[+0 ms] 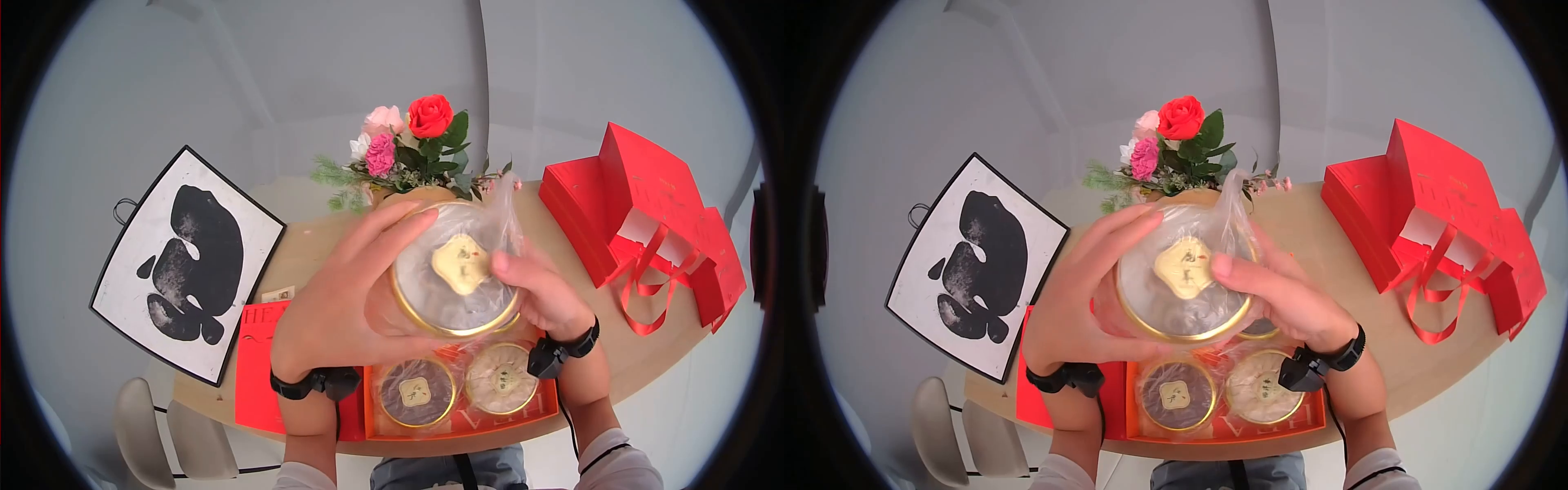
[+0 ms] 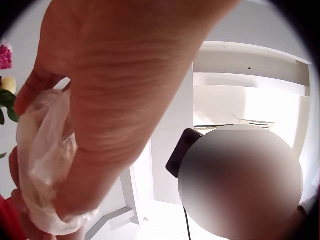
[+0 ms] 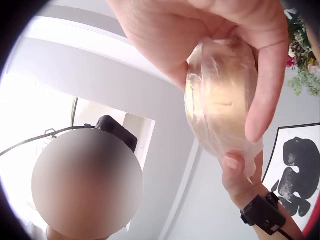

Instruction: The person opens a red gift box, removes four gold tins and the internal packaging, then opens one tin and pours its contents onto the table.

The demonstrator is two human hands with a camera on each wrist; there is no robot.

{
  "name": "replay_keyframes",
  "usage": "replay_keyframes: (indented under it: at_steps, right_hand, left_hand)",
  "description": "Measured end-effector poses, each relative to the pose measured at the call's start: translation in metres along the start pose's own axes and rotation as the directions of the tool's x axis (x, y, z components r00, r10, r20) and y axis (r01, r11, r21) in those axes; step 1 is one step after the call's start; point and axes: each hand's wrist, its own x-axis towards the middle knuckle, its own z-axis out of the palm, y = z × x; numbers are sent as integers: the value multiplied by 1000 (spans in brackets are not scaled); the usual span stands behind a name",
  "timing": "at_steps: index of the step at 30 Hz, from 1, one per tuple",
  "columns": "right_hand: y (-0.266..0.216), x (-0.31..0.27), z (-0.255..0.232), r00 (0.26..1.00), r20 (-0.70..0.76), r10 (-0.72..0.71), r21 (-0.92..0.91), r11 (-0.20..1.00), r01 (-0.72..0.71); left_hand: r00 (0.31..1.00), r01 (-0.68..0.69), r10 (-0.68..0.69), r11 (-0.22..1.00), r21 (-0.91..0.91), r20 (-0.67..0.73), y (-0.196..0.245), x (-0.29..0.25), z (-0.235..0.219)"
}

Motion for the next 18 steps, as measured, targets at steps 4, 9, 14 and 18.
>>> replay_keyframes:
  at_steps: [4, 9, 14, 18]
  right_hand:
    - [-14, -3, 4, 995, -90, -47, 83, 995, 55]
    - [-20, -7, 3, 988, -105, -118, 93, 987, 127]
    - [-23, -12, 4, 975, -165, -150, 119, 978, 171]
    - [-22, -12, 7, 972, -180, -150, 51, 986, 162]
  left_hand:
    - [998, -13, 12, 1000, -7, -62, 4, 1, -7]
    - [979, -41, -3, 977, -209, -203, -24, -2, -4]
    - [969, -5, -105, 895, -446, -222, -31, -4, -4]
    - [936, 98, -292, 754, -650, -197, -29, 2, 8]
